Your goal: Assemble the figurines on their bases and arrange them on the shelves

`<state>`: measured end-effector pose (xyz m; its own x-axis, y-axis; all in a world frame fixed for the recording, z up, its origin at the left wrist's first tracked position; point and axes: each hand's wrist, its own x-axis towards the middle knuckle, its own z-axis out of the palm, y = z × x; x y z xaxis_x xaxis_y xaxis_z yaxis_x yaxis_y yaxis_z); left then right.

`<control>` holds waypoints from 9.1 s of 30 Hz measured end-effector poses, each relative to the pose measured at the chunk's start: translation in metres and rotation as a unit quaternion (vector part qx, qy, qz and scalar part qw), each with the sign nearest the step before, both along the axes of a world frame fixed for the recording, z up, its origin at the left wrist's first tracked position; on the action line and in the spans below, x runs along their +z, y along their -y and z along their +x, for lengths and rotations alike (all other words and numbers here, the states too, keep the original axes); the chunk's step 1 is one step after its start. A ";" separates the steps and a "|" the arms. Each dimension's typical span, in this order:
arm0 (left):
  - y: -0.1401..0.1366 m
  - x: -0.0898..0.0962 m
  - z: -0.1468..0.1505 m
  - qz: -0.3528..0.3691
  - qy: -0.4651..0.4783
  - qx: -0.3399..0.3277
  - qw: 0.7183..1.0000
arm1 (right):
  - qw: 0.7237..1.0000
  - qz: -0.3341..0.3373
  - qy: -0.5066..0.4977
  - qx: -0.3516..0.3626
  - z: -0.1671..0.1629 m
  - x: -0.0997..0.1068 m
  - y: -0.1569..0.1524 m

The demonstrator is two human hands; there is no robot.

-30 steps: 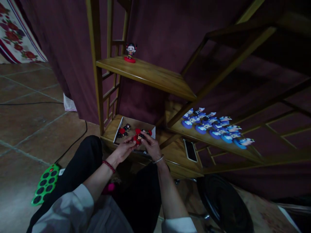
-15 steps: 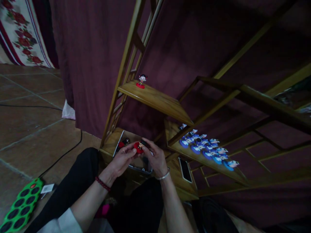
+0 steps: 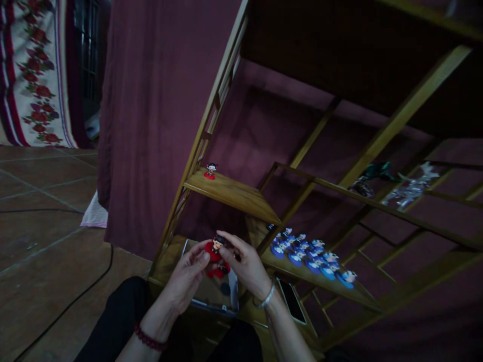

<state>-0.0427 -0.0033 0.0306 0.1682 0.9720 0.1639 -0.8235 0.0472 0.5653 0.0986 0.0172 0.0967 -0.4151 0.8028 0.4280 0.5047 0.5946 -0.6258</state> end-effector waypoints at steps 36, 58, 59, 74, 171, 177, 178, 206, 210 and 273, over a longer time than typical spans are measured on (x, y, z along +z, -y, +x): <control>-0.033 0.089 -0.007 0.092 -0.053 0.060 0.993 | 0.995 0.019 -0.083 0.056 -0.010 0.081 -0.019; -0.058 0.119 0.007 0.145 -0.131 0.094 0.976 | 0.997 0.023 -0.062 0.043 0.013 0.109 -0.046; -0.061 0.119 0.007 0.154 -0.152 0.112 0.970 | 0.997 0.024 -0.065 0.041 0.014 0.110 -0.049; -0.077 0.120 -0.003 0.364 -0.617 0.426 0.552 | 0.997 -0.012 -0.068 0.013 0.018 0.110 -0.102; -0.122 0.157 -0.015 0.291 -0.838 0.217 0.407 | 0.990 -0.004 0.019 -0.140 -0.019 0.096 -0.215; -0.123 0.156 -0.016 0.293 -0.845 0.227 0.386 | 0.992 -0.028 -0.008 -0.123 -0.018 0.094 -0.217; -0.124 0.156 -0.016 0.294 -0.846 0.230 0.381 | 0.992 -0.032 -0.014 -0.119 -0.018 0.094 -0.216; -0.111 0.102 -0.013 0.389 -0.687 0.493 0.366 | 0.988 0.119 -0.095 -0.014 0.010 0.075 -0.106; -0.105 0.090 -0.009 0.387 -0.662 0.505 0.396 | 0.979 0.185 -0.088 -0.018 0.008 0.060 -0.078; -0.085 -0.192 0.035 0.138 -0.885 0.057 0.440 | 0.919 -0.180 0.242 -0.254 0.060 -0.262 -0.128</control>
